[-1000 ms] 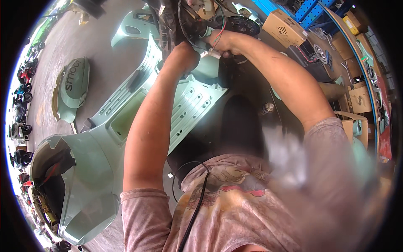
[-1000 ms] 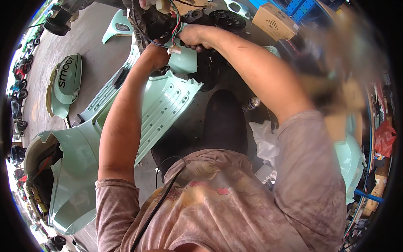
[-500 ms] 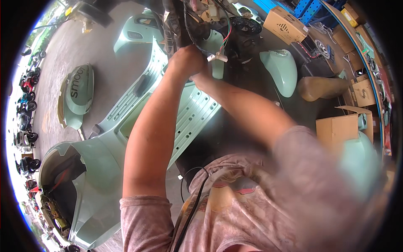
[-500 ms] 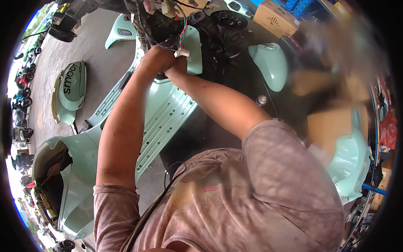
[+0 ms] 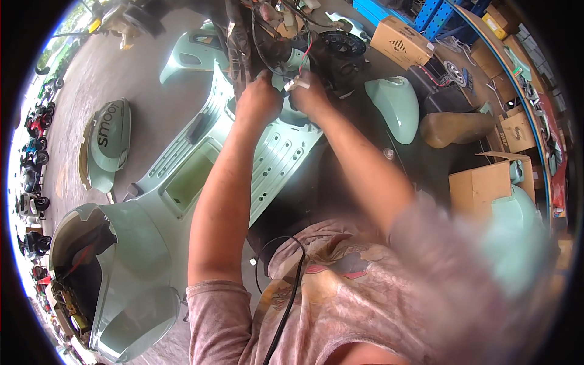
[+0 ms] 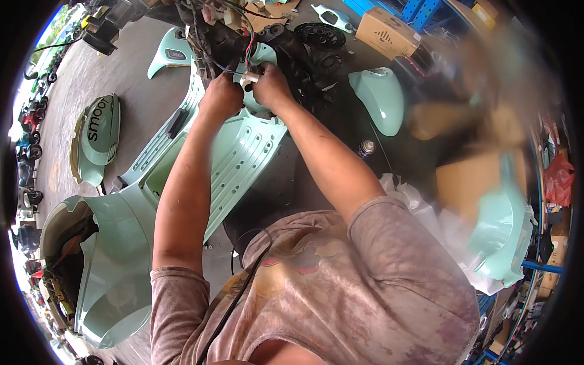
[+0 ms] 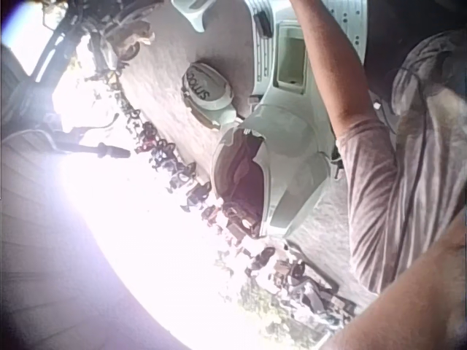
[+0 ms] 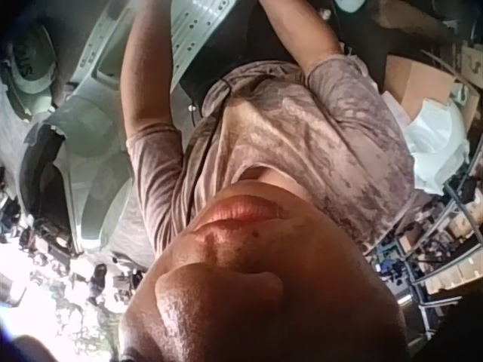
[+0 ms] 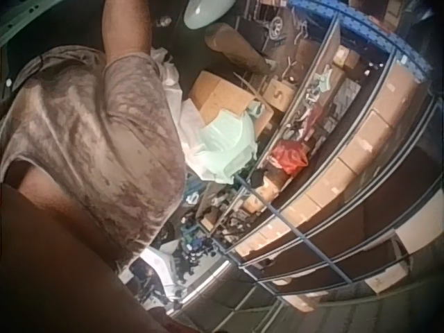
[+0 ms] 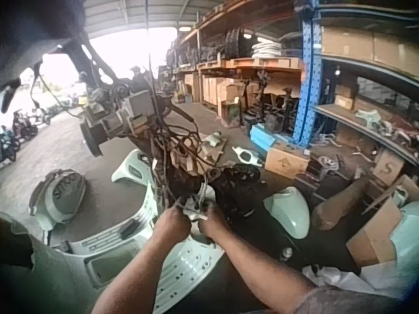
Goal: The person works on the internal components and wiring of a scooter, handling wires and using a metal rod to reach inside the frame before fitting a plastic cover piece onto the scooter body.
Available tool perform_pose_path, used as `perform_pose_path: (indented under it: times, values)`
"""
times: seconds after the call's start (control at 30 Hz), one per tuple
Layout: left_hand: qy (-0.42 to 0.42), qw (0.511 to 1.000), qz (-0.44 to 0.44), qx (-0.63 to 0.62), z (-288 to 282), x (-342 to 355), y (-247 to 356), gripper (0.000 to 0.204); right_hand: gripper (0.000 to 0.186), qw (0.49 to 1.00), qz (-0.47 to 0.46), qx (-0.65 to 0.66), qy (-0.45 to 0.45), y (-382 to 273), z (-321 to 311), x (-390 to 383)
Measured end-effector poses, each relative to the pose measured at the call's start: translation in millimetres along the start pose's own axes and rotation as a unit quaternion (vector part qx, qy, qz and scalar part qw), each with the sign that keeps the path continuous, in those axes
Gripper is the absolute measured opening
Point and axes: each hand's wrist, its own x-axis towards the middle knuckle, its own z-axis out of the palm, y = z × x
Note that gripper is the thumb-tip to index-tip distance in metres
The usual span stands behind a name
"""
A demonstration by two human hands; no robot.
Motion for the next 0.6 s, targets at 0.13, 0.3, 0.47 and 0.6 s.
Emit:
perform_pose_path:
  times: [0.13,0.3,0.47,0.6]
  values:
    - [0.005,1.0,-0.024,0.01,9,5,5,0.049,0.036,0.996,0.026,0.0,-0.089,-8,-38,22]
    - [0.01,1.0,0.001,0.001,24,17,-2,0.044,0.033,0.971,-0.04,-0.19,-0.142,7,-38,55]
    - [0.015,1.0,0.016,0.02,21,15,-16,0.031,0.023,0.88,-0.085,-0.402,-0.24,-53,-57,62]
    - [0.035,0.998,0.027,0.046,27,10,-5,0.027,0.022,0.817,-0.078,-0.483,-0.305,-63,-69,74]
